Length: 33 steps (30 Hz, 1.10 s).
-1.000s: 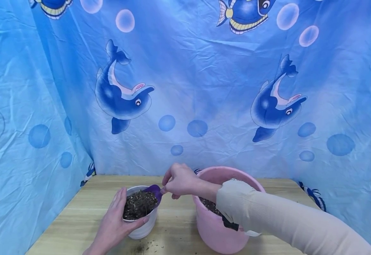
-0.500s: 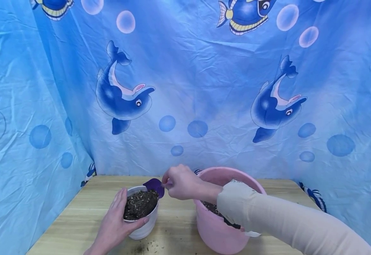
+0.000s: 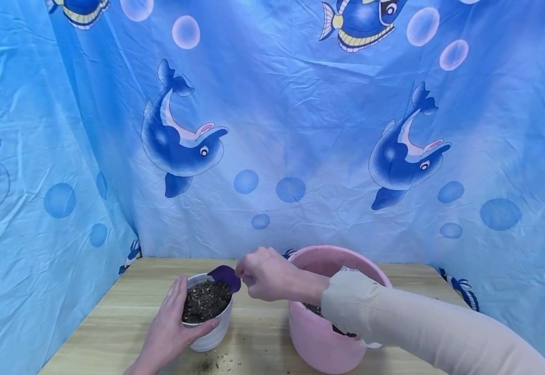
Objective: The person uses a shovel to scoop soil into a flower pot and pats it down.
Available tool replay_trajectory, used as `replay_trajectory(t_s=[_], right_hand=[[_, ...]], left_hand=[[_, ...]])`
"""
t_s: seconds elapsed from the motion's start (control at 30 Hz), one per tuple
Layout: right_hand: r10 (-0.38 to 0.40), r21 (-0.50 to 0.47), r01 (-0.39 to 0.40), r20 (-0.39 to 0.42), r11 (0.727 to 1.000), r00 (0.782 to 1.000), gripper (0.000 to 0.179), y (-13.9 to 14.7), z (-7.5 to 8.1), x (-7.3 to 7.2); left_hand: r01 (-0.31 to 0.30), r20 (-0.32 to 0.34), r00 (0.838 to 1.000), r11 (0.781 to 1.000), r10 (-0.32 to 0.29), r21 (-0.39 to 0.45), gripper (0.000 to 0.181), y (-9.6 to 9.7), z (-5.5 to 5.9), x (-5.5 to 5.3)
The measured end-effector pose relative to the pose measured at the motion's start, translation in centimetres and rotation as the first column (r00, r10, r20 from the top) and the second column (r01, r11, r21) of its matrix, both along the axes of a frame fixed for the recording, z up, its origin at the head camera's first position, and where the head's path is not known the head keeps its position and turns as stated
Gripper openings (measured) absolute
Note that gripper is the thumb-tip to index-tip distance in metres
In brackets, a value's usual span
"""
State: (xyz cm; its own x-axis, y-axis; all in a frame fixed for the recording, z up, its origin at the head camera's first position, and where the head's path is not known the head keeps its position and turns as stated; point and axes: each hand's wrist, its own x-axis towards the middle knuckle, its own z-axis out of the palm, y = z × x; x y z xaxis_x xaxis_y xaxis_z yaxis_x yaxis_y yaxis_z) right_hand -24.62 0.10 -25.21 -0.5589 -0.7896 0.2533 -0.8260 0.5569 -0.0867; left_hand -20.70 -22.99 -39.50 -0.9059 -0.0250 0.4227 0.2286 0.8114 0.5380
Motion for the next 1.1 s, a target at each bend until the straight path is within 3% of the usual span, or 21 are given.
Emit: replay_trajectory(t_s=[0.1,0.27,0.73,0.87,1.1], right_hand=[[-0.003,-0.002,0.003,0.022,1.000,1.000,0.025,-0.1,-0.1,0.4],[-0.039,-0.001,0.039,0.033,0.999,0.999,0.038,-0.3,-0.4,1.0],[-0.049,-0.062,0.056,0.119,0.996,0.992,0.037,-1.9,-1.4,2.2],[-0.059,-0.055,0.065,0.104,0.996,0.993,0.040,-2.3,-1.6,1.8],[-0.018,0.004,0.018,-0.010,1.000,1.000,0.032,-2.1,-1.6,1.0]], left_hand=[[0.001,-0.015,1.000,1.000,-0.001,0.000,0.127,0.0,-0.1,0.1],[0.003,-0.039,0.999,1.000,-0.003,0.001,0.127,0.1,-0.1,0.1],[-0.035,0.089,0.996,0.997,0.028,0.073,0.136,0.1,0.1,0.3],[-0.035,0.081,0.996,0.996,0.029,0.078,0.135,0.1,0.1,0.2],[-0.032,0.047,0.998,0.995,0.028,0.090,0.133,0.1,0.0,0.4]])
